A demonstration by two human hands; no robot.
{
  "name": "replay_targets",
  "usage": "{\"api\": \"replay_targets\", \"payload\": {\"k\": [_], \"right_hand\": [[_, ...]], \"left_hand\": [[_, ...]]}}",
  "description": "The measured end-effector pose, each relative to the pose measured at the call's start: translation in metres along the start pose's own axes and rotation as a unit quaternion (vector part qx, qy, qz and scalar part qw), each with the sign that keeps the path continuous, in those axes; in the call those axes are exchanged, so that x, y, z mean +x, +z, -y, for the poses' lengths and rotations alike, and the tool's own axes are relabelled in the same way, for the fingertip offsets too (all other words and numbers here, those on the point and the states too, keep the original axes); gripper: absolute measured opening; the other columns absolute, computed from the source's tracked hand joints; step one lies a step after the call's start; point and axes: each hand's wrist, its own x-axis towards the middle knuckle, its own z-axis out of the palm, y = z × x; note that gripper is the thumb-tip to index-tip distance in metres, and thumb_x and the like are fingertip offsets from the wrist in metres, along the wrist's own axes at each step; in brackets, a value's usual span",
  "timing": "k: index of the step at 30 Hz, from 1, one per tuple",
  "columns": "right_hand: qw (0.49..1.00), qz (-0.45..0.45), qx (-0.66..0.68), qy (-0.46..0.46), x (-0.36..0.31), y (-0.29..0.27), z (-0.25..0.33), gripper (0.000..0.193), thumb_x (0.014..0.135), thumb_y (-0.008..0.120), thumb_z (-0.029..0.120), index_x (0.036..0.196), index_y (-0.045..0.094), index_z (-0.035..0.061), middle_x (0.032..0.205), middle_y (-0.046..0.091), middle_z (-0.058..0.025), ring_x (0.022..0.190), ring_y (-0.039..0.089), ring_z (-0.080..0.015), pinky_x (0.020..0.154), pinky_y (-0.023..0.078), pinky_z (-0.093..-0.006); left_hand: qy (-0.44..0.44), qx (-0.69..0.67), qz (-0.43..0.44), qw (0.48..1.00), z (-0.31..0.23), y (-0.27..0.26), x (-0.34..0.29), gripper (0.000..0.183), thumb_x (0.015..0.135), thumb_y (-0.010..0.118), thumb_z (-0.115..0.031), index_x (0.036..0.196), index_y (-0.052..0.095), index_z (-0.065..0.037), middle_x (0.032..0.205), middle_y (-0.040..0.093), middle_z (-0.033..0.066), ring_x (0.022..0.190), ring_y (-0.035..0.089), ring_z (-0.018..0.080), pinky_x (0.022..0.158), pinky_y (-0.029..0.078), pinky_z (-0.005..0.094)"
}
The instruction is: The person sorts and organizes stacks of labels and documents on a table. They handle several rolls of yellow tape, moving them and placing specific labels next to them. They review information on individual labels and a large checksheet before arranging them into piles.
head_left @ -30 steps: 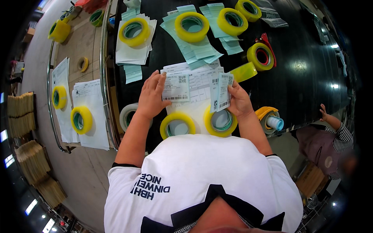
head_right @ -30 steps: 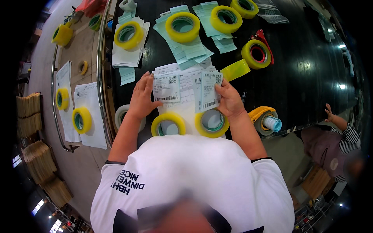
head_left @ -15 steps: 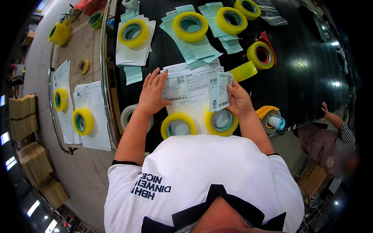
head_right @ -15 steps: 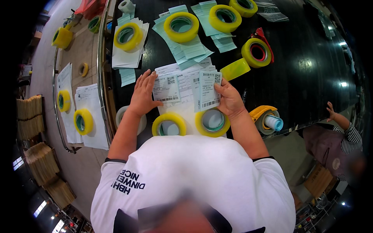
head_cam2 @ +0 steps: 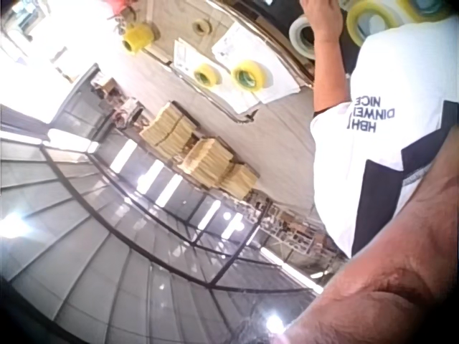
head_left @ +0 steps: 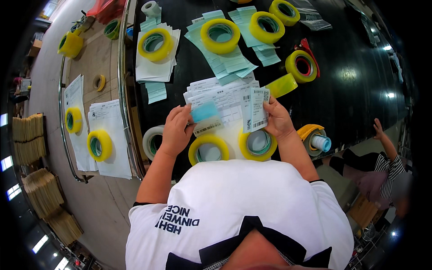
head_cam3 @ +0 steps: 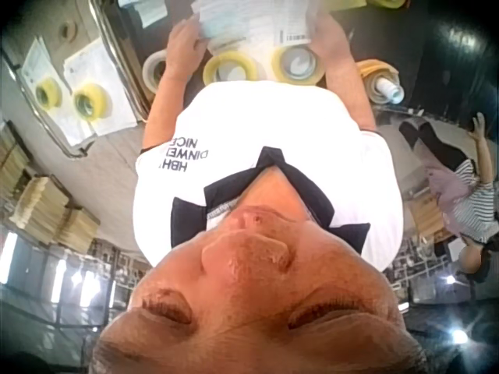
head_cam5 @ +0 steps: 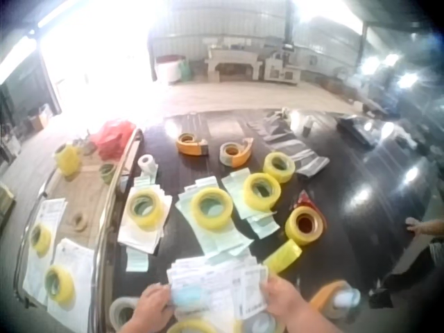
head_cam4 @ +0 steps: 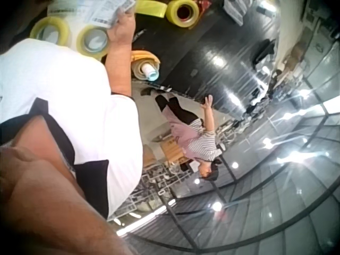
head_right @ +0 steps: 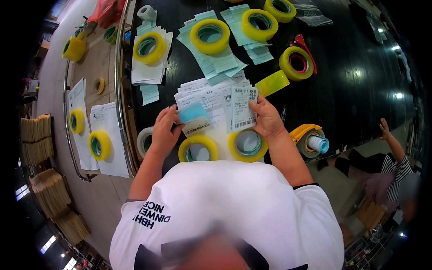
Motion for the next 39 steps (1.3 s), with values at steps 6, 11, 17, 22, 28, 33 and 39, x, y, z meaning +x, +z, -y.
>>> {"api": "replay_targets", "payload": {"k": [6, 11, 17, 22, 28, 33, 39], "right_hand": [[0.999, 0.044, 0.002, -0.009, -0.001, -0.007, 0.000, 0.036, 0.097, 0.053, 0.007, 0.132, 0.050, 0.0034, 0.128, 0.060, -0.0134, 0.118, 0.060, -0.0264, 0.101, 0.049, -0.0435], [0.997, 0.063, -0.024, 0.025, -0.003, 0.005, 0.002, 0.037, 0.096, 0.056, 0.009, 0.131, 0.051, 0.0008, 0.127, 0.060, -0.0146, 0.117, 0.060, -0.0266, 0.103, 0.047, -0.0425], [0.979, 0.131, -0.105, 0.115, -0.001, 0.008, 0.002, 0.046, 0.090, 0.068, 0.017, 0.129, 0.053, -0.0031, 0.137, 0.049, -0.0196, 0.128, 0.050, -0.0280, 0.109, 0.041, -0.0439], [0.981, 0.119, -0.128, 0.083, -0.003, 0.014, 0.003, 0.045, 0.088, 0.069, 0.013, 0.129, 0.057, -0.0006, 0.147, 0.040, -0.0187, 0.140, 0.036, -0.0291, 0.111, 0.037, -0.0464], [0.936, 0.190, -0.297, 0.000, 0.011, 0.044, -0.002, 0.027, 0.077, 0.070, -0.001, 0.102, 0.074, 0.0080, 0.153, 0.039, -0.0135, 0.140, 0.038, -0.0305, 0.111, 0.034, -0.0412], [0.777, 0.263, -0.546, -0.170, 0.006, 0.092, 0.010, 0.020, 0.071, 0.075, 0.000, 0.086, 0.074, 0.0128, 0.151, 0.042, -0.0130, 0.139, 0.039, -0.0338, 0.110, 0.035, -0.0415], [0.574, 0.259, -0.714, -0.307, -0.016, 0.124, 0.003, 0.010, 0.070, 0.079, 0.009, 0.078, 0.073, 0.0109, 0.121, 0.068, 0.0024, 0.125, 0.051, -0.0285, 0.096, 0.047, -0.0386]], "left_hand": [[-0.006, -0.094, -0.017, 0.995, -0.017, -0.023, -0.007, 0.021, 0.069, 0.070, 0.008, 0.083, 0.064, -0.006, 0.092, 0.064, 0.0077, 0.106, 0.062, 0.0338, 0.093, 0.050, 0.0437], [0.060, -0.055, -0.030, 0.996, -0.030, -0.036, -0.004, 0.018, 0.069, 0.068, 0.007, 0.081, 0.063, -0.005, 0.097, 0.065, 0.0102, 0.110, 0.062, 0.0358, 0.088, 0.053, 0.0420], [0.211, 0.078, -0.035, 0.974, -0.054, -0.030, 0.007, 0.005, 0.077, 0.065, -0.004, 0.080, 0.061, -0.003, 0.098, 0.064, 0.0095, 0.113, 0.061, 0.0319, 0.093, 0.053, 0.0434], [0.239, 0.164, -0.110, 0.951, -0.054, -0.018, -0.001, 0.009, 0.072, 0.069, -0.007, 0.077, 0.065, -0.013, 0.102, 0.065, 0.0019, 0.118, 0.056, 0.0266, 0.106, 0.042, 0.0437], [0.200, 0.123, -0.129, 0.963, -0.048, -0.026, 0.011, 0.012, 0.072, 0.068, -0.010, 0.071, 0.058, -0.016, 0.102, 0.066, -0.0023, 0.117, 0.057, 0.0256, 0.106, 0.041, 0.0465], [0.142, 0.019, -0.208, 0.967, -0.029, -0.032, 0.025, 0.019, 0.074, 0.071, 0.004, 0.073, 0.053, -0.003, 0.105, 0.066, 0.0180, 0.110, 0.062, 0.0384, 0.091, 0.053, 0.0447], [0.097, 0.040, -0.273, 0.956, -0.020, -0.029, 0.024, 0.029, 0.076, 0.072, 0.007, 0.079, 0.046, -0.004, 0.109, 0.065, 0.0179, 0.114, 0.061, 0.0405, 0.093, 0.053, 0.0431]]}}
